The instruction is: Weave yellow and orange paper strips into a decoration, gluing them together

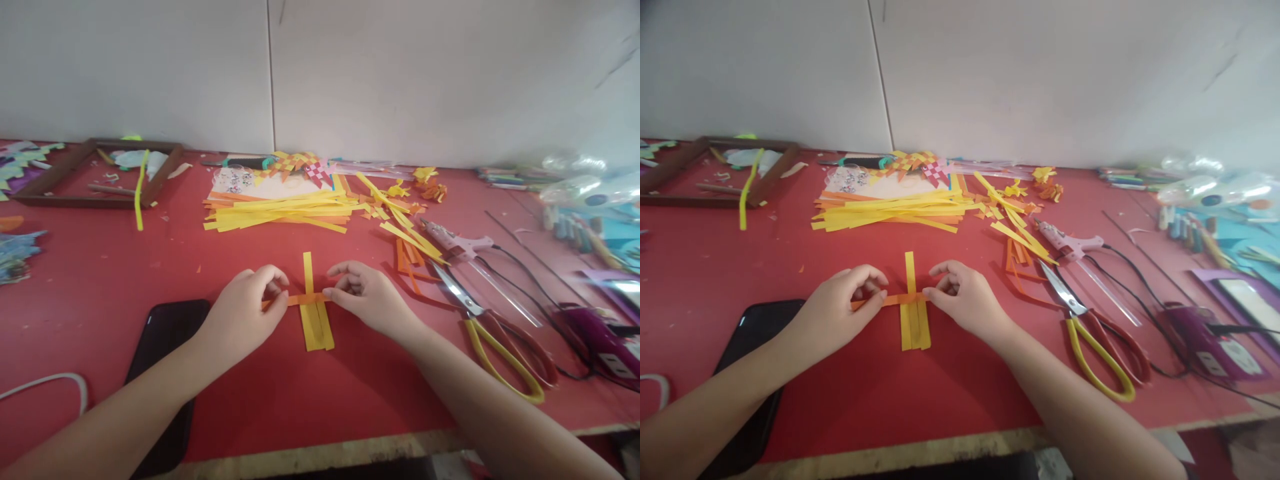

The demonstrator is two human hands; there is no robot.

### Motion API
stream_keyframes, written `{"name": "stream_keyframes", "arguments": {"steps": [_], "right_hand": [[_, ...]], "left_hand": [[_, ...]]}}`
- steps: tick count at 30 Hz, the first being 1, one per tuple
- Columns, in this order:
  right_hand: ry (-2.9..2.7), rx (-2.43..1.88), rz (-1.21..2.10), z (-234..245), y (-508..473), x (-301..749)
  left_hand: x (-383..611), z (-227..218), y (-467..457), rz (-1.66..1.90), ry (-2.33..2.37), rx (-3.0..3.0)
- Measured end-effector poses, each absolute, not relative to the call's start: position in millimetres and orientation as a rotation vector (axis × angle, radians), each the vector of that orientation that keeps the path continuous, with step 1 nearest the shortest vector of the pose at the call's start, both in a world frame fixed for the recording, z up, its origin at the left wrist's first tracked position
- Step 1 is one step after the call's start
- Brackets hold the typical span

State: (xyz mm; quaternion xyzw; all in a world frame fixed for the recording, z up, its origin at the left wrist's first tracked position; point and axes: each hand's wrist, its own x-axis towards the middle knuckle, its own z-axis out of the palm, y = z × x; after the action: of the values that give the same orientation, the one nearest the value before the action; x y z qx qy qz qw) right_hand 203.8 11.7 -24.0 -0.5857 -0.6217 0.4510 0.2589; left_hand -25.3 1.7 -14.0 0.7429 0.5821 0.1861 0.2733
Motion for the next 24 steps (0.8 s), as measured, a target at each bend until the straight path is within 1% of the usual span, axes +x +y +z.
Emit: {"name": "stream_keyframes", "arguments": {"steps": [6, 18, 24], "right_hand": [[-1.68, -1.574, 1.232, -24.3, 12.0, 204.3], [-1.725, -1.557, 1.199, -26.4, 11.1, 204.4], [-1.576, -1.471, 1.268, -20.7, 9.8, 207.1]], "left_hand": [[-25.3, -12.9, 0.9, 0.553, 1.565, 1.991], [-24.0, -12.7, 1.4, 0.463, 1.578, 1.999], [-24.3, -8.4, -0.6, 0.675, 1.509, 1.952]]}}
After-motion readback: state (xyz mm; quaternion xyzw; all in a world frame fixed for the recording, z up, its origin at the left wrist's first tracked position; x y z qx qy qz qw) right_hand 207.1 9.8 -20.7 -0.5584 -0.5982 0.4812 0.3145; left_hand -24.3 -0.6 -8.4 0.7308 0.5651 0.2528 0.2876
